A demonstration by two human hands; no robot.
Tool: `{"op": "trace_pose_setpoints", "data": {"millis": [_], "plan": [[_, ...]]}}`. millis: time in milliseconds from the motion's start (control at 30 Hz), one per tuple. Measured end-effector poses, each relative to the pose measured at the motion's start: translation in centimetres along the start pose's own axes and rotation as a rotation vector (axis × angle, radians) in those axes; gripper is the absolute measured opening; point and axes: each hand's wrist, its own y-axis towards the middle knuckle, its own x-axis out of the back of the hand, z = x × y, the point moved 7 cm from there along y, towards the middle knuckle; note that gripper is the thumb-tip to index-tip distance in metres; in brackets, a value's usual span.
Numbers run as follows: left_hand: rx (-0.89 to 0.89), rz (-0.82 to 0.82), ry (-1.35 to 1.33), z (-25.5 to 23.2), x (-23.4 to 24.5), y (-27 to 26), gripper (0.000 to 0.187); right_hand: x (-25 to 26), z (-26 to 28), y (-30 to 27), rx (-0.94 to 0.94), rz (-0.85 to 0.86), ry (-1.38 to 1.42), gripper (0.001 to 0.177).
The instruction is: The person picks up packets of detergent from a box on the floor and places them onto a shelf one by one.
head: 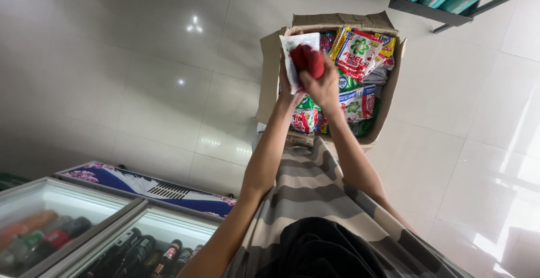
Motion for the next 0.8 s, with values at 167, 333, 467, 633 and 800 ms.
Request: {"op": "trace_pose_setpoints", "data": {"millis": [167,333,467,633,800], "plan": [[-0.022,0.067,-0.069,-0.7,2.0,-1.6,0.071,-1.4,1.6,-2.1,0.142,0.105,0.074,0.055],[-0.085,-0.154,-0.037,-1.0,1.9,-2.3,0.064,-1.3,-2.3,2.1,0.227,-0.051,-0.01,0.056],[-0.01,-0.39,0.131,-2.1,2.3,-3.9,0.053,-0.1,-4.5,4.7,0.047,-0.051,-0.046,0.052],[0.037,-0.417,0.205,-3.0,5.2,-4.0,0.049,1.6,-7.0,4.5,-0.24,0.136,0.455,0.05],[0.028,-0.52,0.613,-5.1,5.8,-4.5,0.057,1.5,-3.7,-0.5,-0.316,0.644,0.878,0.056]]}}
